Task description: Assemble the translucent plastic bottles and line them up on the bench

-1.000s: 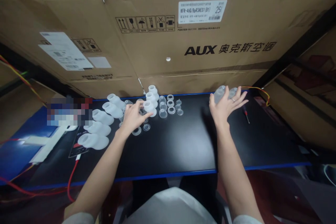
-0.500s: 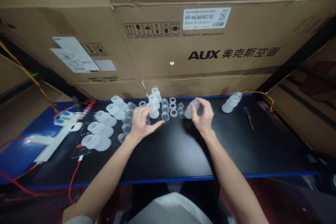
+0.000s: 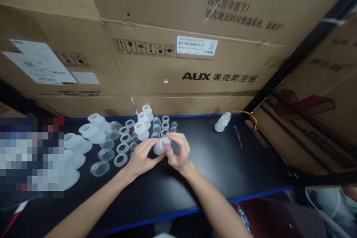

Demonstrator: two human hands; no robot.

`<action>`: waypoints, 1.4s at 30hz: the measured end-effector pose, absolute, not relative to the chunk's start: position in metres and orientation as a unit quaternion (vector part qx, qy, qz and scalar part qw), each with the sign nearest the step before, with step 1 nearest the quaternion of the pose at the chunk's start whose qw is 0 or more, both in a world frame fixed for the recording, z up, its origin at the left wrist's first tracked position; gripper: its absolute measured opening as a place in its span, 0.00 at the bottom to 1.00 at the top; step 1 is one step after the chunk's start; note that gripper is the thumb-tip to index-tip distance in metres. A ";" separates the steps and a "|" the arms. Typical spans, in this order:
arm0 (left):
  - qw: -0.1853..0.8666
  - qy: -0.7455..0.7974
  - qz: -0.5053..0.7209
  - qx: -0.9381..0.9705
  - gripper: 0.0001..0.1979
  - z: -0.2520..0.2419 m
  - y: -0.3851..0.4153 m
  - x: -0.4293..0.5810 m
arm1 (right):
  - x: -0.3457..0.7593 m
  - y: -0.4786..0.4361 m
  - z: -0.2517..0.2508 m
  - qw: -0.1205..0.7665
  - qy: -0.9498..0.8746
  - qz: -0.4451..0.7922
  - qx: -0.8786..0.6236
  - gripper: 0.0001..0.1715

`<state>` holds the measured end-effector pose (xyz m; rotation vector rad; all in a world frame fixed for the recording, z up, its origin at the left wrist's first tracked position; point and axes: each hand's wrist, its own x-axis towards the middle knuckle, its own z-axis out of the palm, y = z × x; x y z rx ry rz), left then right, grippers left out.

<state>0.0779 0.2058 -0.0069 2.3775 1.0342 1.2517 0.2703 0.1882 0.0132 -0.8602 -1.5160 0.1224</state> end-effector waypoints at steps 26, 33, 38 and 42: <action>0.270 0.207 0.318 0.885 0.28 -0.014 0.190 0.090 | 0.310 0.219 0.012 0.246 -0.824 0.170 -0.481 0.13; 0.265 0.205 0.314 0.889 0.27 -0.014 0.192 0.088 | 0.331 0.235 0.000 0.359 -0.757 0.240 -0.491 0.08; 0.268 0.211 0.305 0.889 0.27 -0.013 0.192 0.088 | 0.342 0.240 -0.002 0.288 -0.760 0.155 -0.562 0.08; 0.267 0.214 0.298 0.891 0.27 -0.012 0.192 0.088 | 0.344 0.238 0.000 0.241 -0.759 0.124 -0.591 0.11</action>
